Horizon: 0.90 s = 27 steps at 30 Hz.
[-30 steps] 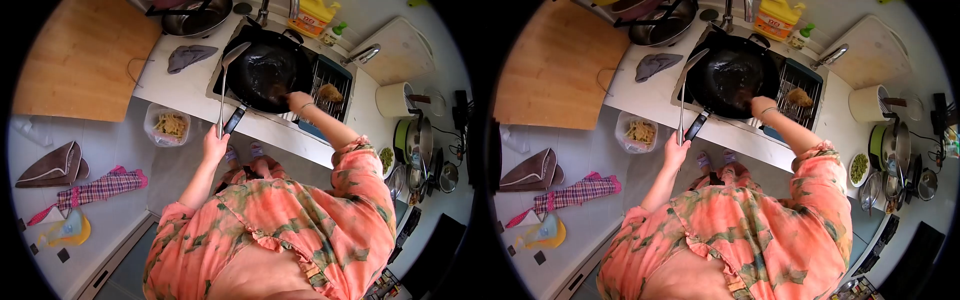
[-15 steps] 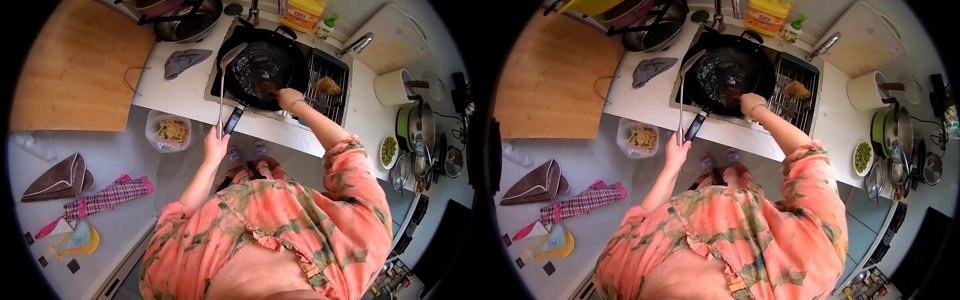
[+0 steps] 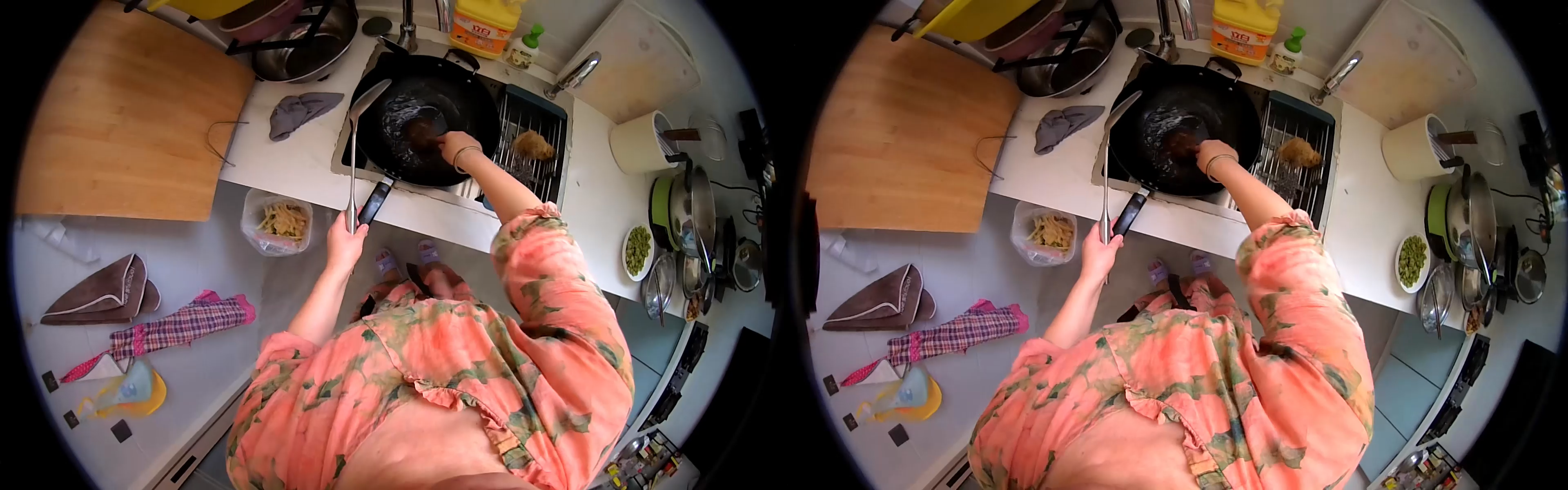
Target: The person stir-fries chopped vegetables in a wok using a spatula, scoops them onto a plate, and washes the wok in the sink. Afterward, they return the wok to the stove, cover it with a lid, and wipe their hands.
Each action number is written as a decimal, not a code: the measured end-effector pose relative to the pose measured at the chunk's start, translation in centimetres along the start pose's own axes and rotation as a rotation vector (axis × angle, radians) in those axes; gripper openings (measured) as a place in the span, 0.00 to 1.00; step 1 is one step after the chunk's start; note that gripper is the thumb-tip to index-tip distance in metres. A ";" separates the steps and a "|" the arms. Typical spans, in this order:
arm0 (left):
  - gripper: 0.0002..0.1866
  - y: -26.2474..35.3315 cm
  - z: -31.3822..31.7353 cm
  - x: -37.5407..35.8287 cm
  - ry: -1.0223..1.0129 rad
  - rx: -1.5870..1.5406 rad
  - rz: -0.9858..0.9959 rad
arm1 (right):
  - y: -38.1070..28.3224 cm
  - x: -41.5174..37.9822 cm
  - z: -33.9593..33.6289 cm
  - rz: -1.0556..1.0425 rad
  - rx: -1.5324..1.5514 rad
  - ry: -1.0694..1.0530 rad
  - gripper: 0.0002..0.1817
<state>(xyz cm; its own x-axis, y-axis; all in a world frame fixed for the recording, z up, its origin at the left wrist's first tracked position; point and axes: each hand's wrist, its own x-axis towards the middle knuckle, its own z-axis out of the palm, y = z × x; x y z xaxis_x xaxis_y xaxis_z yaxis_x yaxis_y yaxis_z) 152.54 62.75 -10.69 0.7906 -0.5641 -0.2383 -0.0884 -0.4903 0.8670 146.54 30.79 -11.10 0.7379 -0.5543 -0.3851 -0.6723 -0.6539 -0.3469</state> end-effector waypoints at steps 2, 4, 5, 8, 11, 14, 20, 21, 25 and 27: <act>0.09 0.5 0.0 -0.1 -0.002 -0.007 -0.041 | 0.7 1.0 -0.2 0.074 -0.098 0.007 0.13; 0.20 0.1 0.3 -0.4 0.018 -0.182 -0.141 | 0.0 -2.5 -2.0 0.007 -0.382 -0.051 0.12; 0.20 -1.5 0.6 0.1 0.040 -0.113 -0.073 | -0.2 -3.0 -2.0 -0.082 -0.518 -0.103 0.12; 0.20 0.2 0.4 -0.5 0.036 -0.211 -0.133 | -3.1 -3.8 -3.1 -0.495 -0.764 0.008 0.10; 0.21 -0.3 0.4 -0.4 0.056 -0.120 -0.101 | -6.5 1.5 -4.7 -0.886 -0.708 0.376 0.07; 0.21 -0.7 0.4 -0.1 0.055 -0.119 -0.114 | -7.2 10.0 -5.5 -0.642 -0.612 0.400 0.08; 0.21 -0.2 0.6 -0.5 0.036 -0.153 -0.130 | 1.9 10.1 -6.5 0.015 -0.498 0.306 0.13; 0.21 -0.4 0.7 -0.6 0.033 -0.160 -0.132 | 3.1 10.1 -6.4 0.016 -0.504 0.304 0.13; 0.14 -1.7 1.3 -0.3 0.050 -0.136 -0.028 | 2.1 10.4 -7.4 0.242 0.142 -0.125 0.13; 0.10 -1.8 1.2 -0.4 0.039 -0.145 -0.025 | -1.6 11.5 -5.9 0.392 0.895 -0.122 0.15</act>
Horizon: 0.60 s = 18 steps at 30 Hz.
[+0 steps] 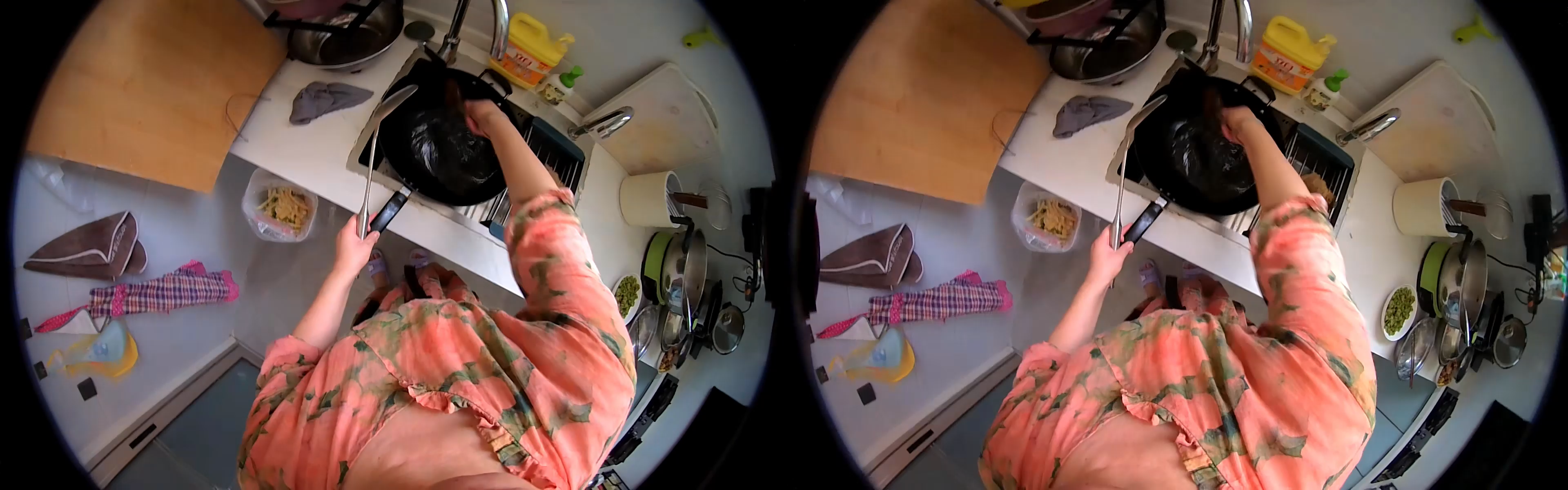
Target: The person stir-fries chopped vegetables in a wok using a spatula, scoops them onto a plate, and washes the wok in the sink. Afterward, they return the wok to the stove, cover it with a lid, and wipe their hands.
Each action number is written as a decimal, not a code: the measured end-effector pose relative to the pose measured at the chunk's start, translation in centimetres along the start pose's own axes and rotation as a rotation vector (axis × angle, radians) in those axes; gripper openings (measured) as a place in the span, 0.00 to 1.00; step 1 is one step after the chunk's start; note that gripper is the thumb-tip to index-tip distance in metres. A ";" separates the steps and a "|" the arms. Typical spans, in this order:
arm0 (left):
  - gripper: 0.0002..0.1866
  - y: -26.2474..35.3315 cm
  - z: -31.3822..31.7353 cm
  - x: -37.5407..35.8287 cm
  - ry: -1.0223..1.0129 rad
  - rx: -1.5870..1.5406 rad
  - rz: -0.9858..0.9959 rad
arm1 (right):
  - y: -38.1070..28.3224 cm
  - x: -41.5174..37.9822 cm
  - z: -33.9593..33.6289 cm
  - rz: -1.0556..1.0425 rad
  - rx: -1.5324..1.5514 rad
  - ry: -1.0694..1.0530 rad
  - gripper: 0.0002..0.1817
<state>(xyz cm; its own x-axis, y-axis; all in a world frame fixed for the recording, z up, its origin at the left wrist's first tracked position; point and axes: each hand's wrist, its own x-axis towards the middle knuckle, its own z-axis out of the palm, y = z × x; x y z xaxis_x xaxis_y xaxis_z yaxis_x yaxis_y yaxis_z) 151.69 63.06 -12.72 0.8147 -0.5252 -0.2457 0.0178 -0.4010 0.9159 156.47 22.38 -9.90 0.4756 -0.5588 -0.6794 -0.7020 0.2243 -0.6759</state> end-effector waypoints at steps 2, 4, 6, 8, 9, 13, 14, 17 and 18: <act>0.14 0.6 -0.2 0.0 0.007 -0.002 -0.031 | -0.7 3.7 4.5 0.115 0.494 -0.132 0.16; 0.21 2.3 -0.4 -0.3 0.011 0.034 -0.086 | 0.0 3.9 7.1 0.190 0.356 -0.417 0.15; 0.21 1.6 -0.3 0.0 0.010 0.018 -0.075 | 1.3 -1.1 8.5 0.115 -0.001 -0.511 0.13; 0.21 1.6 -0.2 -0.1 0.022 -0.006 -0.086 | 4.2 -7.9 7.3 0.033 -0.229 -0.485 0.14; 0.21 1.6 -0.1 0.0 0.013 -0.012 -0.080 | 5.2 -9.4 5.3 -0.001 -0.370 -0.518 0.15; 0.21 1.9 0.3 -0.1 0.029 -0.005 -0.115 | 5.6 -8.3 -5.8 -0.452 -1.606 -0.705 0.15; 0.21 1.6 0.3 -0.1 0.043 -0.014 -0.130 | 3.7 -8.8 -7.6 -0.224 -1.787 -0.374 0.18; 0.21 0.9 0.4 -0.3 0.075 -0.036 -0.136 | -1.9 -6.5 -9.1 -0.312 -2.028 0.224 0.11; 0.21 1.2 0.2 -0.4 0.073 -0.029 -0.131 | -3.4 -4.5 -8.5 -0.426 -2.154 0.363 0.10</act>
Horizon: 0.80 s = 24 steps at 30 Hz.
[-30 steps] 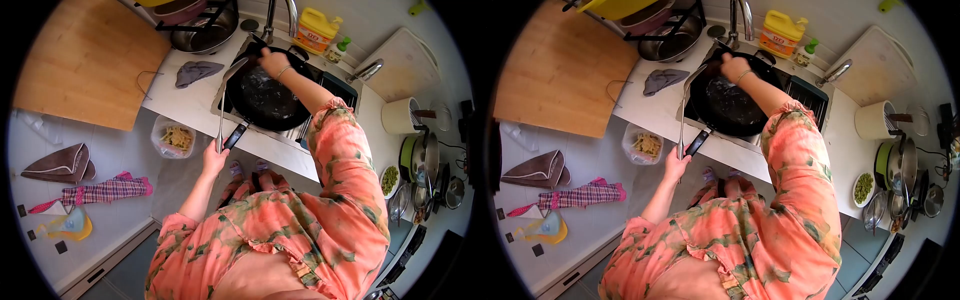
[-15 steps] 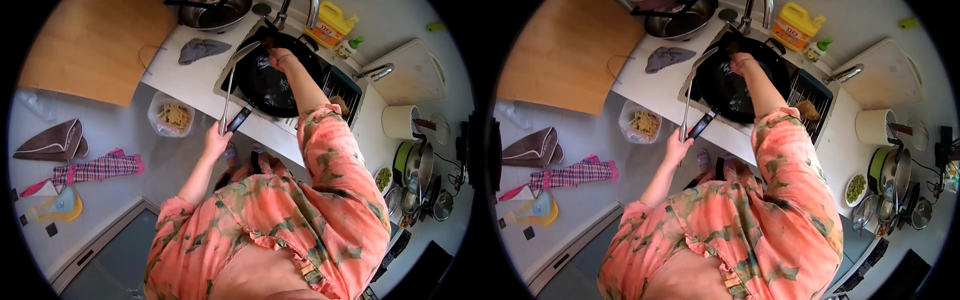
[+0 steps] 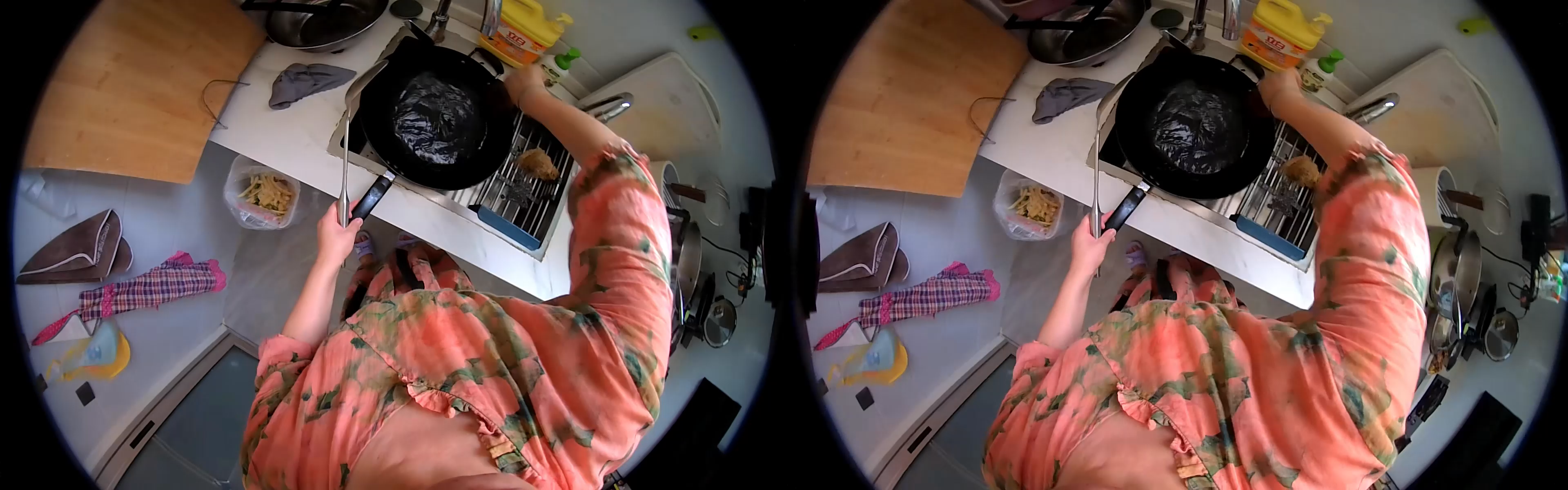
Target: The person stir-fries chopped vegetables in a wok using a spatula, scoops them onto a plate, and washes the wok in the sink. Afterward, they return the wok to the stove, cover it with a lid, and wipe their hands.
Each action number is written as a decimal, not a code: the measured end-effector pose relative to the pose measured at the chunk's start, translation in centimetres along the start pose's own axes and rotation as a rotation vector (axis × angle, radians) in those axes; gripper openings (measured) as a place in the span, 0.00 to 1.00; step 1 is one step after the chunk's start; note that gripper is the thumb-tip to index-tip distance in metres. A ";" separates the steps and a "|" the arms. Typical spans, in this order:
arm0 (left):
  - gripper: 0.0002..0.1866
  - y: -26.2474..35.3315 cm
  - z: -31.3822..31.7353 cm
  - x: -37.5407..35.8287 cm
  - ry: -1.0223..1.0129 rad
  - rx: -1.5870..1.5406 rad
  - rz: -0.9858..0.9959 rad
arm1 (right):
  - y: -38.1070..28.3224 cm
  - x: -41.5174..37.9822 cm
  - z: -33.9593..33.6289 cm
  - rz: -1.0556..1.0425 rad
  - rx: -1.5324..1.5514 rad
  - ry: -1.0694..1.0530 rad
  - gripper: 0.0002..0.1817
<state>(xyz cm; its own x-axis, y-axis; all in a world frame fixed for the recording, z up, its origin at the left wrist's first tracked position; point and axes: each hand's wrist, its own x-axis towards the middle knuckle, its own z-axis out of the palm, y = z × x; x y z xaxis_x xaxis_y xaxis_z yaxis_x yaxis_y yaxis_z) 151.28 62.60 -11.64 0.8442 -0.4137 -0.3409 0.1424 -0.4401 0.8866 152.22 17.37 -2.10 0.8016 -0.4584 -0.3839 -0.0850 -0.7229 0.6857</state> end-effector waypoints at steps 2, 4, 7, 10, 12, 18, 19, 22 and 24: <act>0.21 -0.1 0.0 0.1 0.010 0.015 -0.002 | -1.1 4.6 -1.5 -0.010 0.028 0.200 0.11; 0.21 -0.4 -0.1 0.2 -0.016 0.043 0.018 | -3.5 7.4 -1.6 -0.093 0.069 0.423 0.12; 0.21 0.1 -0.1 0.0 -0.028 0.057 0.010 | -5.1 5.9 -0.4 -0.161 0.265 0.494 0.15; 0.20 0.1 0.0 -0.1 -0.006 0.038 0.002 | -5.1 1.6 4.6 -0.107 0.473 0.241 0.15; 0.20 0.8 0.1 -0.4 0.000 0.051 0.004 | -5.0 -3.3 6.8 -0.059 0.548 0.091 0.11; 0.12 0.8 0.1 -0.3 0.001 0.139 0.078 | -10.4 -9.5 5.6 -0.377 0.869 -0.173 0.15; 0.14 0.5 0.1 -0.3 0.000 0.147 0.080 | -11.7 -9.7 4.5 -0.376 0.960 -0.110 0.15; 0.13 0.5 0.2 -0.3 -0.001 0.135 0.075 | -14.4 -6.7 1.4 -0.230 1.002 0.048 0.17; 0.12 0.3 0.2 -0.2 -0.004 0.134 0.085 | -15.1 -2.2 1.4 -0.157 0.952 0.076 0.18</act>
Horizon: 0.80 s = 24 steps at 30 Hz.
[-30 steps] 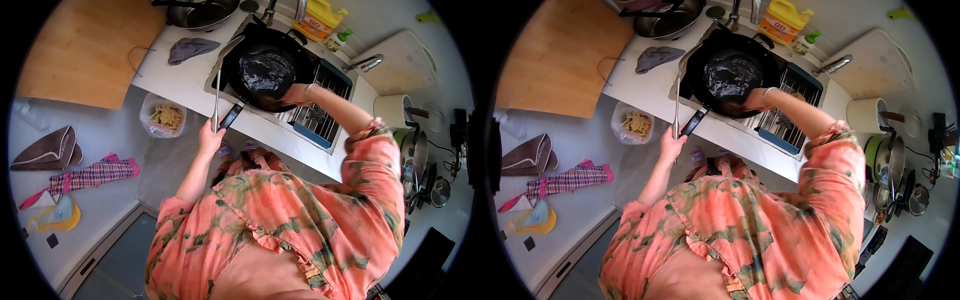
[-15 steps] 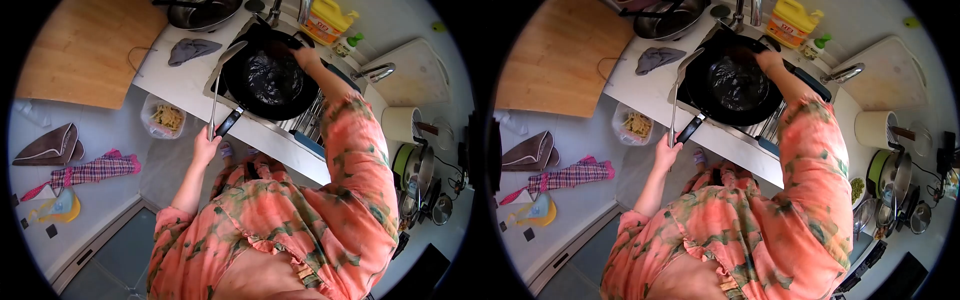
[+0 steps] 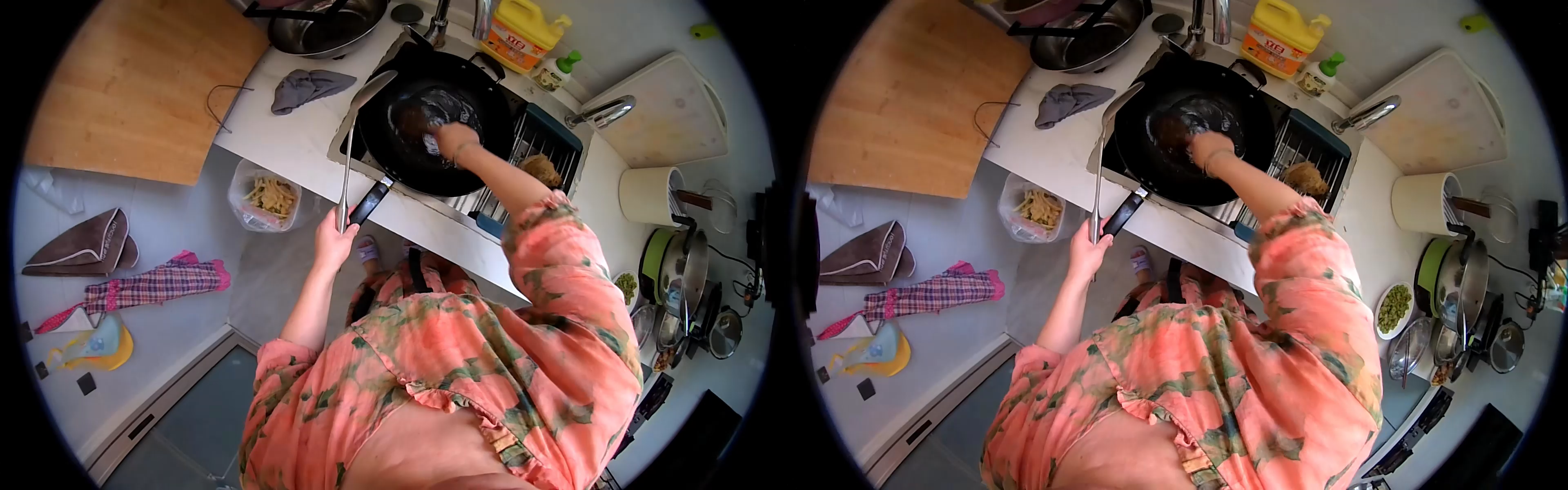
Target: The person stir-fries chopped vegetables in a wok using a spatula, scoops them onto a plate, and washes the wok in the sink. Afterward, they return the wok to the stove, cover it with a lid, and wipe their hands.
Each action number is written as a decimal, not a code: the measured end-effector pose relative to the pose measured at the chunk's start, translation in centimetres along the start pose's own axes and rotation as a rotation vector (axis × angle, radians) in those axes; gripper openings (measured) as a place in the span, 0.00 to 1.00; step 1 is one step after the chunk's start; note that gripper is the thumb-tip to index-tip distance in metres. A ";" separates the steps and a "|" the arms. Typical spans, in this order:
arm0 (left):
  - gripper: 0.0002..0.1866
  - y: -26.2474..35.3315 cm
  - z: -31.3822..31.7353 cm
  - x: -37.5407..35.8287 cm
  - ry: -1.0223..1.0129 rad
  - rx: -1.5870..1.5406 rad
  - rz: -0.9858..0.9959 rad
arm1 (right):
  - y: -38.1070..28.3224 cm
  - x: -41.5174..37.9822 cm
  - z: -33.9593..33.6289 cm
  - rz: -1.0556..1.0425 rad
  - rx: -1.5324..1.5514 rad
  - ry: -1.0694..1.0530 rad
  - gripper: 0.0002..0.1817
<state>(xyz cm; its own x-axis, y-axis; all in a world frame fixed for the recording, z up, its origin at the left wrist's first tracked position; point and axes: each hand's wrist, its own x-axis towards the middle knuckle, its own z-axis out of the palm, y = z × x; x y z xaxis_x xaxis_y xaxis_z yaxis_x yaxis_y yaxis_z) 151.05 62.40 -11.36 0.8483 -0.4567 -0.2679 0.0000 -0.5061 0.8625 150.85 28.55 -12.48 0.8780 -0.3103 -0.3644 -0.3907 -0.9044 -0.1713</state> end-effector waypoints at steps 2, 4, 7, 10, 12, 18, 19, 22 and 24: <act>0.11 0.2 -0.1 -0.2 -0.003 0.001 0.006 | 2.5 3.6 0.4 0.063 -0.087 0.022 0.20; 0.20 1.2 -0.3 -0.5 0.007 -0.010 -0.049 | 4.9 2.9 -0.7 0.106 -0.016 0.080 0.19; 0.21 0.5 -0.1 -0.3 -0.012 -0.042 -0.054 | 7.8 -0.5 0.2 0.219 -0.063 -0.010 0.20; 0.10 0.1 0.1 0.0 -0.033 0.011 0.001 | 6.0 -5.6 1.5 0.198 -0.080 -0.133 0.22; 0.10 -0.6 0.1 0.2 -0.046 -0.005 0.012 | 3.4 -6.9 1.9 0.051 -0.004 -0.112 0.22; 0.10 0.4 -0.5 0.2 -0.134 -0.114 -0.039 | 1.2 -1.7 -0.2 0.249 0.125 0.008 0.15; 0.11 0.6 -0.6 0.3 -0.156 -0.181 -0.077 | 1.7 -1.4 -0.2 0.344 0.111 -0.011 0.14; 0.10 -0.3 -1.0 0.7 -0.163 -0.122 0.020 | 1.3 -4.5 -1.9 0.490 0.183 -0.045 0.13; 0.09 -0.5 -1.6 1.3 -0.165 -0.070 0.030 | 0.6 -5.3 1.0 0.443 0.282 -0.023 0.14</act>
<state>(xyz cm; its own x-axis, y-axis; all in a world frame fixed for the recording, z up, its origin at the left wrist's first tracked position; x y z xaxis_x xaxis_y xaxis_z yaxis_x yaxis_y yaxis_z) 152.99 63.21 -11.51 0.7501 -0.5875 -0.3038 0.0182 -0.4408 0.8974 145.64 29.95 -11.59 0.6065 -0.6357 -0.4775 -0.7852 -0.5731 -0.2345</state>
